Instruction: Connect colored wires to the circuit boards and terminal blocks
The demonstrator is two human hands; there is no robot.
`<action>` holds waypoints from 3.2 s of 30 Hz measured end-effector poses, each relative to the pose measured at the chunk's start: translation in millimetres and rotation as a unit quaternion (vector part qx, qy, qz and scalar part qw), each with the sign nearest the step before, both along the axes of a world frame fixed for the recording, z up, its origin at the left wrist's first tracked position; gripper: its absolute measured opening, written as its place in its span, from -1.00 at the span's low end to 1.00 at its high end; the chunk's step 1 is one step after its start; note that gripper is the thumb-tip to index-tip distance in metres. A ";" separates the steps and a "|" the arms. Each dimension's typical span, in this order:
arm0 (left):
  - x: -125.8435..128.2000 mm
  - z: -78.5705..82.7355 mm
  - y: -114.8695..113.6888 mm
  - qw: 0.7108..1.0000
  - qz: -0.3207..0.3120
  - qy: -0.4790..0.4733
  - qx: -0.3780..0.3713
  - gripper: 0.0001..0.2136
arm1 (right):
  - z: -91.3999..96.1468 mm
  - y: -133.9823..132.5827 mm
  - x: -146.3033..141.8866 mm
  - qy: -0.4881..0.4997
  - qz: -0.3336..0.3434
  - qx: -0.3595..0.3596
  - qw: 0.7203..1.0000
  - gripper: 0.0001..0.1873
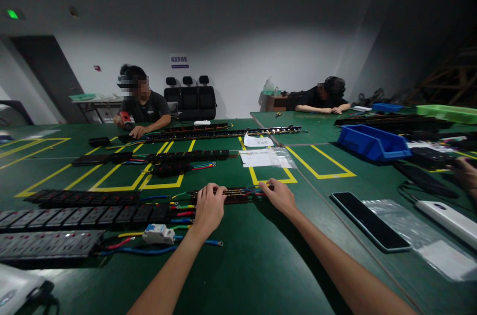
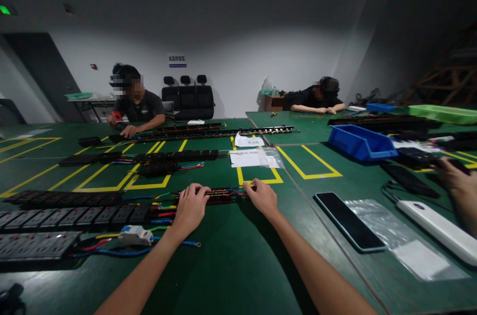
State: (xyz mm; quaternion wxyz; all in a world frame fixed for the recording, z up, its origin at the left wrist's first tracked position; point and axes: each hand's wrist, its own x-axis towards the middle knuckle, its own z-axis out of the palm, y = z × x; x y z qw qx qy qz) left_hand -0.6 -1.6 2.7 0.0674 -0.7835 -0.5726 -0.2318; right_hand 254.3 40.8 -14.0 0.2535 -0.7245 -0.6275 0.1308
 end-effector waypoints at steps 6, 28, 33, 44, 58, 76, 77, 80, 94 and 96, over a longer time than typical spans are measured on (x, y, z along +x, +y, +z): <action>-2.1 5.5 -5.7 0.999 0.033 -0.005 0.037 -0.77 | 0.3 0.1 0.3 -0.006 0.006 -0.006 1.000 -0.57; -8.7 12.3 -6.3 1.000 0.017 -0.006 0.000 -0.92 | 0.5 0.7 0.8 -0.011 0.005 -0.010 1.000 -0.56; -9.4 10.6 -5.2 1.000 0.004 -0.013 0.002 -0.92 | -0.6 1.6 1.0 -0.011 0.004 -0.013 1.000 -0.55; -8.4 7.2 -3.4 1.000 0.004 -0.016 0.005 -0.94 | 0.7 0.3 0.7 -0.003 0.006 -0.012 1.000 -0.55; -7.5 5.6 -3.2 0.997 -0.050 -0.040 0.041 -0.81 | -2.7 0.8 1.7 0.009 0.011 0.014 1.000 -0.55; -7.2 6.8 -2.4 0.998 -0.019 -0.041 0.048 -0.77 | 5.2 -8.7 -1.7 0.100 0.104 0.281 0.949 -0.63; -6.7 8.2 -3.2 0.997 -0.018 -0.041 0.056 -0.79 | 7.5 -10.8 -2.5 0.098 0.102 0.286 0.948 -0.63; -6.3 11.0 -5.0 0.995 -0.015 -0.035 0.088 -0.81 | 13.2 -13.8 -4.0 0.115 0.093 0.272 0.951 -0.59; -10.3 8.0 -0.8 0.996 -0.024 -0.008 0.085 -0.77 | 5.3 1.3 -0.1 0.349 0.098 0.002 0.932 -0.66; -9.7 6.0 1.3 0.997 -0.020 -0.006 0.077 -0.67 | 5.2 2.5 -1.8 0.405 0.083 -0.004 0.911 -0.76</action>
